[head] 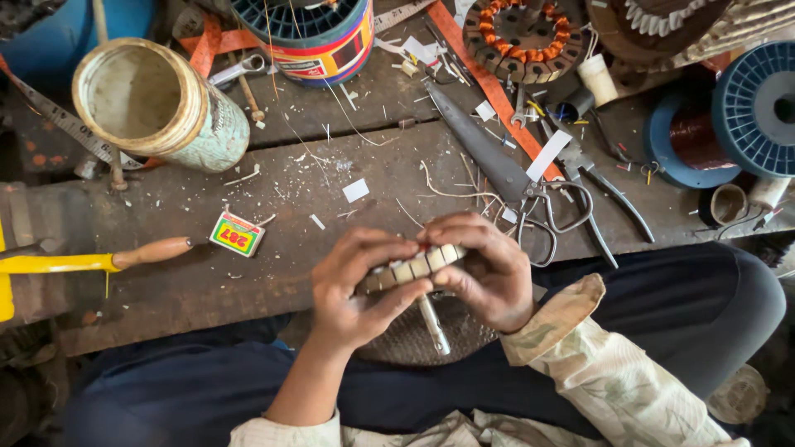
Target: The person cuts small strips of white insulating tape using scissors and places them into the slots of a motor stator. They repeatedly pick up the stator, insert the tape, and adjust the placement to ensure the copper windings are insulated.
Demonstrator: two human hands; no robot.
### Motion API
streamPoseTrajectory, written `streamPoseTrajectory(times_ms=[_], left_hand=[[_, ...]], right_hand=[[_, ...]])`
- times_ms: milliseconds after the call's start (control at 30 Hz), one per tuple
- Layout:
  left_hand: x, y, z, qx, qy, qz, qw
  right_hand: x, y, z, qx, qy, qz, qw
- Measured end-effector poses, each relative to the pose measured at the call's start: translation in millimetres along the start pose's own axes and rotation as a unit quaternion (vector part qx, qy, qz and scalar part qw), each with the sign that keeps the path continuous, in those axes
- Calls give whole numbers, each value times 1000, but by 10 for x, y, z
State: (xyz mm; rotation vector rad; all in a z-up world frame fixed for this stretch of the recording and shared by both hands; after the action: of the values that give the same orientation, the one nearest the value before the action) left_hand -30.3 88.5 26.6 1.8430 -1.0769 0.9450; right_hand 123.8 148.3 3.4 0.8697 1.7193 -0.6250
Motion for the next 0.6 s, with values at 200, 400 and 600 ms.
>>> streamPoseTrajectory(times_ms=[200, 400, 600], left_hand=[[46, -37, 119, -51, -14, 34, 998], [103, -53, 166, -57, -46, 74, 995], [46, -69, 161, -83, -35, 93, 992]], right_hand=[[-169, -55, 73, -25, 137, 61, 988], [-221, -137, 134, -54, 190, 79, 977], [-219, -153, 153, -62, 202, 83, 974]])
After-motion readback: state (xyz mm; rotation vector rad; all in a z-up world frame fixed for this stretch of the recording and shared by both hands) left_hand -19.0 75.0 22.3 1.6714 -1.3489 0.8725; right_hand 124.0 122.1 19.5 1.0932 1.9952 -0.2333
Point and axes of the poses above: each hand's wrist, its own z-axis away from the middle knuckle, its own y-axis out of the back of the hand, x = y × z, the point moved 10 cm from there along -z, towards the middle knuckle, and after that the axes turned 1 degree about -y, right-handed, at the moved point
